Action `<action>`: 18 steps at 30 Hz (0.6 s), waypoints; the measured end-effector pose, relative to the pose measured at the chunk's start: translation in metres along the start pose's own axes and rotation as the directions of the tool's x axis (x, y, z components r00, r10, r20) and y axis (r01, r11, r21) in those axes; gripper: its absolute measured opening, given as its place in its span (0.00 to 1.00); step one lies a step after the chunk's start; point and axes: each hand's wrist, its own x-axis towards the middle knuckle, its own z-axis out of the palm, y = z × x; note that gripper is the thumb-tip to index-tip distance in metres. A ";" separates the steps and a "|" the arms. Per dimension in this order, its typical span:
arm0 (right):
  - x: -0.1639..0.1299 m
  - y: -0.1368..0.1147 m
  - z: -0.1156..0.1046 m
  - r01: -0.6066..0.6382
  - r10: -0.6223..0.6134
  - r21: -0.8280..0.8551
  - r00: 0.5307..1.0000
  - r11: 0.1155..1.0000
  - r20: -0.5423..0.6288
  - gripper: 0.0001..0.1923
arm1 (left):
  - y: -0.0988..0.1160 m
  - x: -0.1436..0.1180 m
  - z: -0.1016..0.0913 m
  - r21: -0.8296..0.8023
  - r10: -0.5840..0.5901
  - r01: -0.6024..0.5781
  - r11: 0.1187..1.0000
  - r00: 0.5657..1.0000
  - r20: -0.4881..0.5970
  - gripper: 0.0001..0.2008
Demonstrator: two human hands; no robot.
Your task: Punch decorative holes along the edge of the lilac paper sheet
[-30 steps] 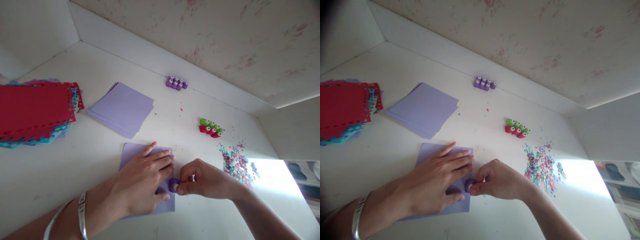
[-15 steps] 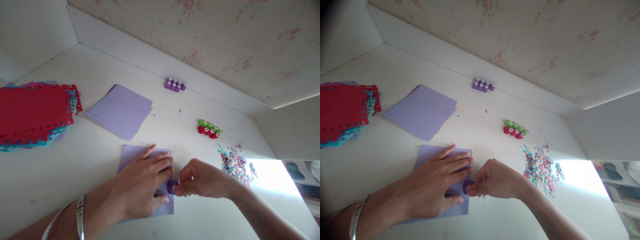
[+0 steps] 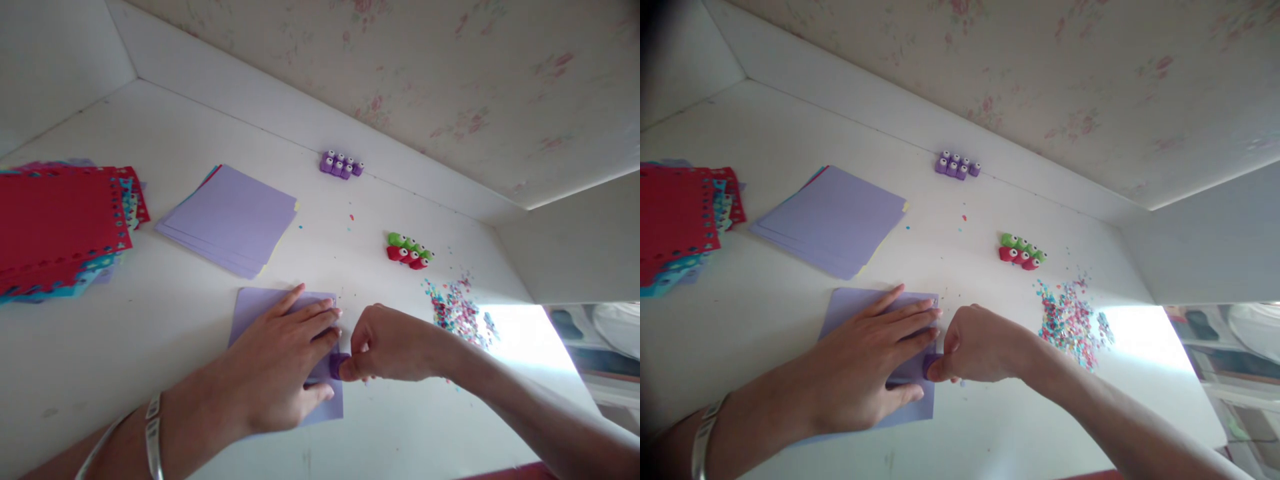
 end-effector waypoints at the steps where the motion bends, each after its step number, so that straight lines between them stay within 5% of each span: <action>1: 0.000 0.000 0.000 0.003 -0.003 0.002 1.000 1.000 0.003 0.13 | 0.000 0.000 0.000 -0.003 -0.002 0.002 1.000 1.000 0.002 0.26; 9: 0.003 0.007 0.002 0.067 -0.068 0.036 0.998 0.997 0.016 0.13 | 0.009 0.003 -0.005 -0.051 0.015 -0.016 0.999 0.999 -0.031 0.28; 13: 0.002 0.006 0.003 0.078 -0.078 0.007 0.997 0.997 0.005 0.10 | 0.012 0.006 0.000 -0.090 0.024 -0.032 0.995 0.996 -0.083 0.12; 18: 0.002 0.004 0.002 0.058 -0.058 -0.035 0.998 0.998 0.020 0.09 | 0.010 0.008 0.010 -0.144 0.003 -0.013 0.990 0.998 -0.069 0.09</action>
